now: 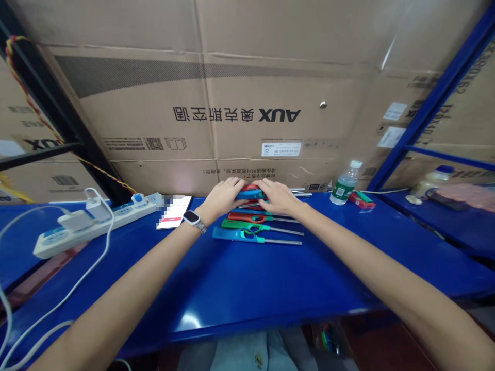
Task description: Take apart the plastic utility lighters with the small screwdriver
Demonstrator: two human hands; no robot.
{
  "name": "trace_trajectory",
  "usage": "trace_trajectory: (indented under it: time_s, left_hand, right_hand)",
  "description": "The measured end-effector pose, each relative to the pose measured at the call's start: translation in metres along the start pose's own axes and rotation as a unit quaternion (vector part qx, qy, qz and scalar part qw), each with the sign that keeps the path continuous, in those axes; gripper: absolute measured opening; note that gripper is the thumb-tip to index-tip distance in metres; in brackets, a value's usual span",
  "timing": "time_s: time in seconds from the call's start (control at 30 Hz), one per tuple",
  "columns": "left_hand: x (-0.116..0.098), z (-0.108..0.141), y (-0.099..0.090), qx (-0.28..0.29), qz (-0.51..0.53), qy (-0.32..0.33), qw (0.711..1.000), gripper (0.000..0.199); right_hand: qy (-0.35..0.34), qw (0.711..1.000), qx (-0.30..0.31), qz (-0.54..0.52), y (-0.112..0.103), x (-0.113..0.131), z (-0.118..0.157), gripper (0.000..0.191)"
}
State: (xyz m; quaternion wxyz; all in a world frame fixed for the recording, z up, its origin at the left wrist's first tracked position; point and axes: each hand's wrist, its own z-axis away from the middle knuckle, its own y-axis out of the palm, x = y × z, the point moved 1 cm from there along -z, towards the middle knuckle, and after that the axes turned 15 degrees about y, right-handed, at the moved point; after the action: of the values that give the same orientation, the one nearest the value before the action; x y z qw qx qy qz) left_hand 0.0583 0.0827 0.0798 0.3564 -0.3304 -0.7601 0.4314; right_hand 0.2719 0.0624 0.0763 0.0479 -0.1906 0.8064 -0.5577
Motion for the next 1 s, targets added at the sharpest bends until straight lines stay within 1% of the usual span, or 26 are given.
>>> trace_trajectory:
  time_s: [0.07, 0.17, 0.23, 0.33, 0.43, 0.53, 0.63, 0.73, 0.83, 0.93, 1.0]
  left_hand:
    - [0.016, -0.016, 0.007, 0.018, -0.014, -0.013, 1.0, 0.038]
    - [0.031, -0.03, 0.024, 0.03, -0.02, -0.034, 0.999, 0.04]
    - [0.036, -0.033, 0.036, 0.032, -0.021, -0.042, 0.998, 0.042]
    - [0.036, -0.031, 0.052, 0.044, -0.029, -0.059, 0.997, 0.047]
    - [0.034, -0.029, 0.061, 0.058, -0.035, -0.068, 0.995, 0.053]
    - [0.033, -0.028, 0.065, 0.049, -0.047, -0.051, 0.996, 0.059]
    - [0.031, -0.028, 0.065, 0.037, -0.058, -0.038, 0.997, 0.065]
    - [0.026, -0.026, 0.065, 0.024, -0.052, -0.034, 0.998, 0.065]
    - [0.02, -0.024, 0.065, 0.014, -0.036, -0.036, 0.999, 0.062]
    - [0.015, -0.025, 0.065, 0.015, -0.03, -0.047, 0.998, 0.061]
    - [0.011, -0.026, 0.064, 0.006, -0.028, -0.066, 0.997, 0.059]
  right_hand:
    - [-0.001, 0.999, -0.002, 0.032, 0.003, -0.01, -0.024, 0.052]
    - [0.034, 0.998, -0.009, 0.059, 0.014, -0.022, -0.049, 0.055]
    - [0.056, 0.997, -0.012, 0.053, 0.022, -0.027, -0.056, 0.056]
    - [0.094, 0.995, -0.028, 0.022, 0.035, -0.032, -0.055, 0.059]
    - [0.126, 0.99, -0.054, -0.022, 0.042, -0.038, -0.049, 0.061]
    - [0.153, 0.984, -0.069, -0.062, 0.042, -0.042, -0.041, 0.06]
    - [0.18, 0.977, -0.076, -0.085, 0.041, -0.039, -0.029, 0.059]
    - [0.187, 0.971, -0.097, -0.113, 0.04, -0.023, -0.009, 0.054]
    - [0.152, 0.974, -0.111, -0.127, 0.041, 0.001, 0.019, 0.049]
    - [0.108, 0.981, -0.104, -0.122, 0.04, 0.025, 0.045, 0.044]
    - [0.095, 0.984, -0.092, -0.12, 0.04, 0.036, 0.058, 0.043]
